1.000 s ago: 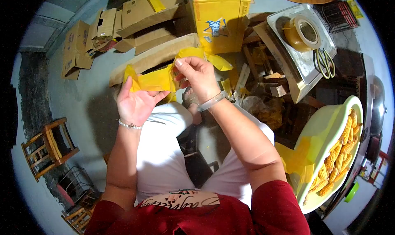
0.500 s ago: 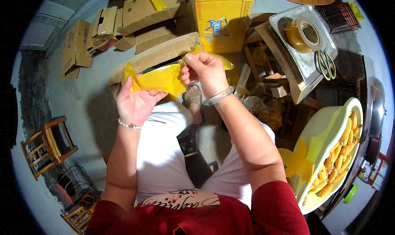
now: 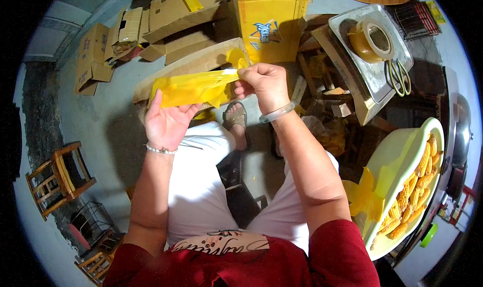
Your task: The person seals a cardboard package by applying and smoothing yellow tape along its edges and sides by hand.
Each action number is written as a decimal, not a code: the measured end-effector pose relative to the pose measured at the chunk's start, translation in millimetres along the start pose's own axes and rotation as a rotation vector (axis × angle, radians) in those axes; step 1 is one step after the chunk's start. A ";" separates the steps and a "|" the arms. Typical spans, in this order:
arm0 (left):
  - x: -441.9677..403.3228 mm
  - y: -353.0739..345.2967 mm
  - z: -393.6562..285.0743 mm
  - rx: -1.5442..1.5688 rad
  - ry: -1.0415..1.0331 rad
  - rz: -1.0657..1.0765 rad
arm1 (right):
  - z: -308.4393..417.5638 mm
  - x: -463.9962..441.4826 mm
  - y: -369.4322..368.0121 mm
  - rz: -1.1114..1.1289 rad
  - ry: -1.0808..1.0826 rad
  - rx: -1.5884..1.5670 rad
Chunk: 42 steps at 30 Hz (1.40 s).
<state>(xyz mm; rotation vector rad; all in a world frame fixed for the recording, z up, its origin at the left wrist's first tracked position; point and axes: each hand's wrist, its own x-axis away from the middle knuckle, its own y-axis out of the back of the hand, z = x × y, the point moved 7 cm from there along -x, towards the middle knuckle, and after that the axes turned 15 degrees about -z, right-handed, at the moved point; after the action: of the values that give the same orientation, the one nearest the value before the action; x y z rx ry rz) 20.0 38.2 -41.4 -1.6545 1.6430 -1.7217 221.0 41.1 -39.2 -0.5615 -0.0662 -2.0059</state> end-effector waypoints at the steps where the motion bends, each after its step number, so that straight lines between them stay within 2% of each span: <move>1: -0.4 0.6 0.2 0.009 0.003 -0.006 | -0.8 -0.1 0.5 0.002 -0.006 0.002; 7: -0.9 5.3 -2.8 0.017 -0.008 0.006 | -3.5 0.1 4.1 0.048 -0.030 0.005; 10: -2.0 5.0 -4.0 -0.003 -0.077 -0.106 | -8.0 1.7 -0.3 0.099 -0.081 -0.033; 15: -0.2 -1.3 1.6 0.007 -0.052 -0.037 | -13.1 10.3 -8.0 0.162 -0.186 -0.138; 17: 0.8 -3.6 2.4 -0.013 -0.059 -0.044 | -12.7 14.8 -10.4 0.110 -0.111 0.047; 19: 2.0 -5.2 4.3 -0.064 -0.077 -0.070 | -14.2 22.5 -18.9 0.151 -0.046 0.187; 23: 3.9 -10.1 11.1 -0.095 -0.032 -0.055 | -17.9 28.6 -32.8 0.169 -0.104 0.193; 30: 5.5 -12.4 15.3 -0.126 0.011 -0.004 | -17.1 29.6 -35.1 0.163 -0.242 0.007; 37: 4.4 -8.7 13.1 -0.119 -0.013 -0.050 | -22.3 19.7 -20.0 0.077 -0.216 0.004; 42: 3.7 -4.2 -1.2 -0.088 -0.124 -0.072 | -32.0 5.0 1.0 -0.055 -0.130 0.034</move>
<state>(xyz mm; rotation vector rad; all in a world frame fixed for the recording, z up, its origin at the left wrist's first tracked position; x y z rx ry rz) 19.8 37.3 -35.7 -1.8417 1.6422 -1.5643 208.5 27.4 -65.8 -0.6738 -0.1966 -2.0153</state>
